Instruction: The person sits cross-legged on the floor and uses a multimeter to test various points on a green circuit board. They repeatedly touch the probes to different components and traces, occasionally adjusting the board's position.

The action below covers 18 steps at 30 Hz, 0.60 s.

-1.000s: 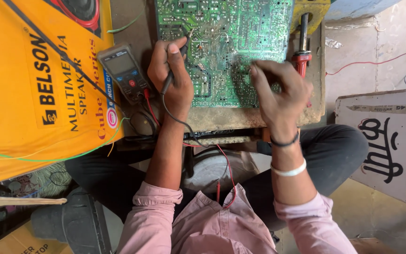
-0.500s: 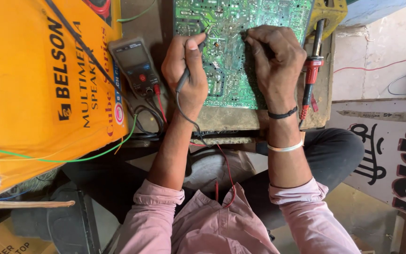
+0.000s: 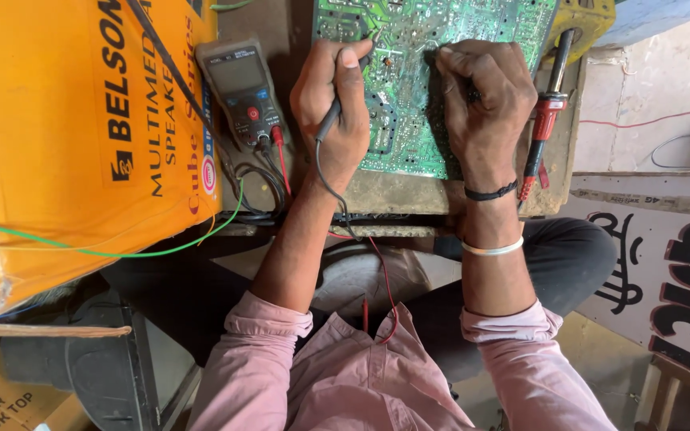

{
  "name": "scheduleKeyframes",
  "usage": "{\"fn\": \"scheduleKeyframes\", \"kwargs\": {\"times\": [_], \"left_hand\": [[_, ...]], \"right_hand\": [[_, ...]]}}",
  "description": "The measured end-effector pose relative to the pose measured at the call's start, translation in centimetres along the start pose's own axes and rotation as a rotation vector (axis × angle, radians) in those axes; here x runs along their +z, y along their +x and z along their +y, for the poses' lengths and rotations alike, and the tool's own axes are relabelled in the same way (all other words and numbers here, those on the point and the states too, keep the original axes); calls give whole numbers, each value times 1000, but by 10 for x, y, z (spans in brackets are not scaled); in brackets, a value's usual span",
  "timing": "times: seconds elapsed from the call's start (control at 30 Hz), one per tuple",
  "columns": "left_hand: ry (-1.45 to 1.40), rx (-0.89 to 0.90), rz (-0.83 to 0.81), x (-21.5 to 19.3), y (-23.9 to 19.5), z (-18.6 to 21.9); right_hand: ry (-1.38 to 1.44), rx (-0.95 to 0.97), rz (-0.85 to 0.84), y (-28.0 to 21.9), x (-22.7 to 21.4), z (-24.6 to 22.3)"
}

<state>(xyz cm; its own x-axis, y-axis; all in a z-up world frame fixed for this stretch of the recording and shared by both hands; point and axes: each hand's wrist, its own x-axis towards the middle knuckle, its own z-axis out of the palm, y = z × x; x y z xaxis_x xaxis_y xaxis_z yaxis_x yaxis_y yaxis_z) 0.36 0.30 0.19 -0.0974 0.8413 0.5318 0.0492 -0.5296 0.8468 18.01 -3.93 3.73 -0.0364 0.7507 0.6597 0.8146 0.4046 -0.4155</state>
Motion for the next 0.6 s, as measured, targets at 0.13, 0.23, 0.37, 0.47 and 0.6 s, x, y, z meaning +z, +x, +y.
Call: {"fn": "scheduleKeyframes", "kwargs": {"times": [0.13,0.23,0.37,0.47,0.6], "left_hand": [[13,-26,-12,0,-1,-1],[12,-18,-20,-1,-2,-2],[21,4,-19,0,-1,-4],[31,12,-24,0,-1,-6],[51,-4,-25,-1,-3,-6]], "right_hand": [[-13,1,-22,-4,0,4],[-29,1,-15,-7,1,8],[-50,-30,-6,-6,5,14],[-65,-55,-8,-5,7,15],[-54,-45,-14,-6,4,11]]}}
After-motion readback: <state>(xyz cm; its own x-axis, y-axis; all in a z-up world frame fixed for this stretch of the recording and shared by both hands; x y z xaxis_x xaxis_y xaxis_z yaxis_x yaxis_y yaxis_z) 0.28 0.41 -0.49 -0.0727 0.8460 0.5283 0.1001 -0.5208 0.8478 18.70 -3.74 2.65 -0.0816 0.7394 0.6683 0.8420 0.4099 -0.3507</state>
